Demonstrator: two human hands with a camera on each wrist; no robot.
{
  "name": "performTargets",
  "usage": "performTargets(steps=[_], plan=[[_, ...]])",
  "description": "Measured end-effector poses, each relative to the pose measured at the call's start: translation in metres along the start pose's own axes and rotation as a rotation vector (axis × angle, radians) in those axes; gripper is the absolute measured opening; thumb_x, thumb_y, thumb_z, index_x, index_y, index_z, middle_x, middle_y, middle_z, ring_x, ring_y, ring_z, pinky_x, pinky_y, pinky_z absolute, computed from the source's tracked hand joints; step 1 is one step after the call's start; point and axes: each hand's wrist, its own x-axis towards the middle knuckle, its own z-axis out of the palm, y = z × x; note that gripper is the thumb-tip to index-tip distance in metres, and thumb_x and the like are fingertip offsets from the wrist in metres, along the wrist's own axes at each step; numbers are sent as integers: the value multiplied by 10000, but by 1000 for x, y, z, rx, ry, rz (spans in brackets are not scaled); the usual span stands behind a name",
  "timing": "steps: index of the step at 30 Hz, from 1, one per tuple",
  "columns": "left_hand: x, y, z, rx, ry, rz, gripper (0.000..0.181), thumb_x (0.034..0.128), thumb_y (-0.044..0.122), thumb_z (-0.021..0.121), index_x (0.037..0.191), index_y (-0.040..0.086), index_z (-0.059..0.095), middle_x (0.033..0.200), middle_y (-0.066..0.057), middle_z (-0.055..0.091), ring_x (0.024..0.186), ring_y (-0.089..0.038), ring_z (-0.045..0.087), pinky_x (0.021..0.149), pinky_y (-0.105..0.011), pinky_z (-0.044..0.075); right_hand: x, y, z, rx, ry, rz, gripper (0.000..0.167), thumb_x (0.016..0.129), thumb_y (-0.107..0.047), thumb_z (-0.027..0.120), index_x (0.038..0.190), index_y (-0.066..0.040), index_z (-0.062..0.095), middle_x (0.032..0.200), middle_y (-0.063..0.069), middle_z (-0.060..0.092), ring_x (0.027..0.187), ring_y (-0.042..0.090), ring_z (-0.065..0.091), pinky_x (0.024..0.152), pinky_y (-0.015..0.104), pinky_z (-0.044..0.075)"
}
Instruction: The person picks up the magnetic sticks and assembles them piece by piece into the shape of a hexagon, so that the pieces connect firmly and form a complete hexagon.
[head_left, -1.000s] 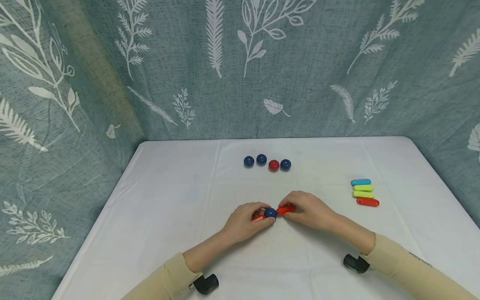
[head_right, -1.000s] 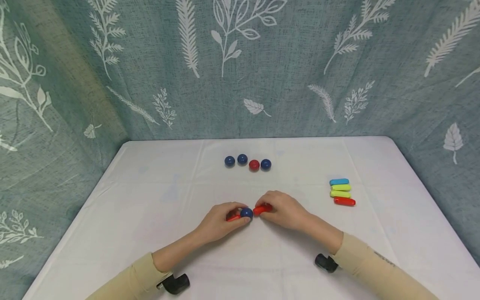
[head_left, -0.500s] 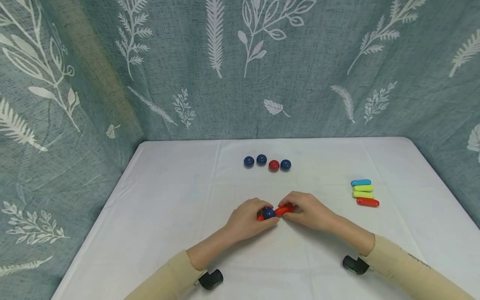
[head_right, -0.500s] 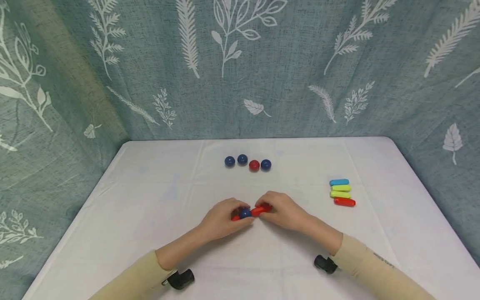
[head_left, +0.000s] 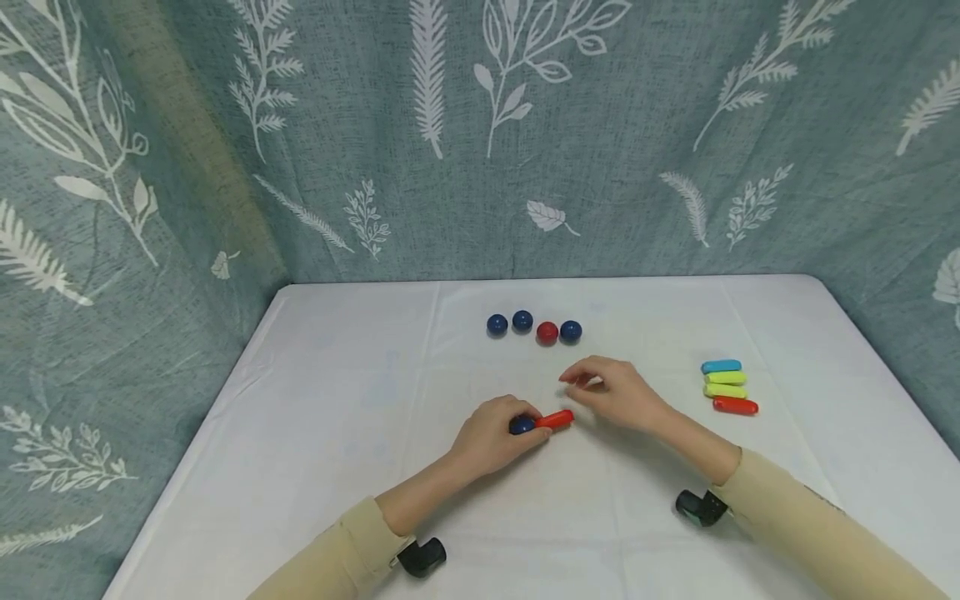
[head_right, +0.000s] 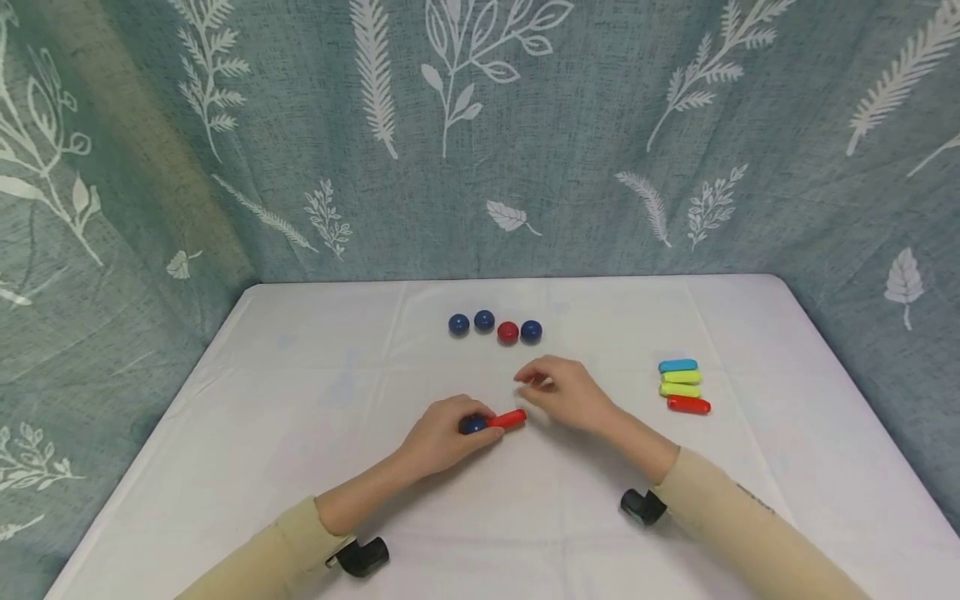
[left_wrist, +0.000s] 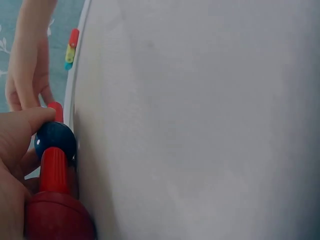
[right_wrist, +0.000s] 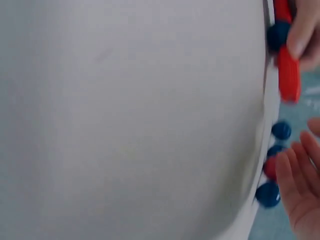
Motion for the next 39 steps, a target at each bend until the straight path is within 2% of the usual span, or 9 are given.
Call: performTargets(steps=[3, 5, 8, 10, 17, 24, 30, 39], plan=[[-1, -1, -2, -9, 0, -13, 210, 871, 295, 736, 1000, 129, 743, 915, 16, 679, 813, -120, 587, 718, -259, 464, 17, 8, -8, -5, 111, 102, 235, 920, -116, 673, 1139, -32, 669, 1106, 105, 661, 969, 243, 634, 830, 378, 539], [-2, -2, -2, -13, -5, -11, 212, 876, 292, 731, 1006, 124, 741, 923, 10, 679, 819, -124, 586, 725, -261, 467, 28, 14, -12, -13, 156, 168, 294, 924, -140, 673, 1192, -25, 639, 1167, 141, 628, 1011, 283, 622, 847, 422, 525], [-2, -2, -2, -14, -11, -5, 214, 882, 289, 726, 1013, 120, 737, 932, 7, 677, 825, -126, 583, 730, -258, 466, 41, 20, -15, -22, 172, 248, 385, 920, -164, 679, 1266, -19, 589, 1252, 176, 565, 1076, 326, 589, 875, 462, 500], [-2, -2, -1, -13, -14, -4, 214, 885, 288, 723, 1017, 121, 735, 932, 7, 675, 825, -128, 580, 729, -258, 464, 48, 22, -16, -24, 160, 272, 430, 916, -167, 682, 1296, -7, 560, 1292, 199, 528, 1115, 349, 563, 907, 472, 485], [-1, -4, 0, -11, -26, -14, 209, 890, 295, 716, 1020, 131, 730, 945, 12, 666, 849, -127, 580, 754, -267, 468, 62, 28, -15, -82, 127, 251, 457, 896, -164, 699, 1287, 26, 561, 1294, 231, 515, 1096, 364, 556, 899, 482, 470], [-1, -6, 0, -7, -33, -10, 212, 894, 295, 714, 1024, 128, 729, 943, 12, 660, 840, -125, 574, 737, -255, 461, 63, 29, -13, -119, 115, 249, 417, 890, -148, 706, 1251, 25, 587, 1225, 213, 575, 1063, 344, 577, 849, 447, 500], [-1, -7, 1, 2, -26, -4, 212, 893, 305, 714, 1020, 135, 728, 937, 17, 656, 835, -120, 570, 733, -256, 462, 56, 31, -15, -100, 102, 246, 411, 890, -130, 708, 1252, 21, 585, 1220, 200, 596, 1054, 331, 585, 835, 427, 514], [-3, -7, -1, 4, -11, -12, 213, 890, 299, 716, 1028, 137, 730, 951, 16, 665, 853, -127, 582, 764, -273, 480, 33, 28, -17, -71, 52, 168, 383, 876, -82, 710, 1226, 24, 596, 1177, 195, 621, 1022, 333, 615, 787, 411, 531]])
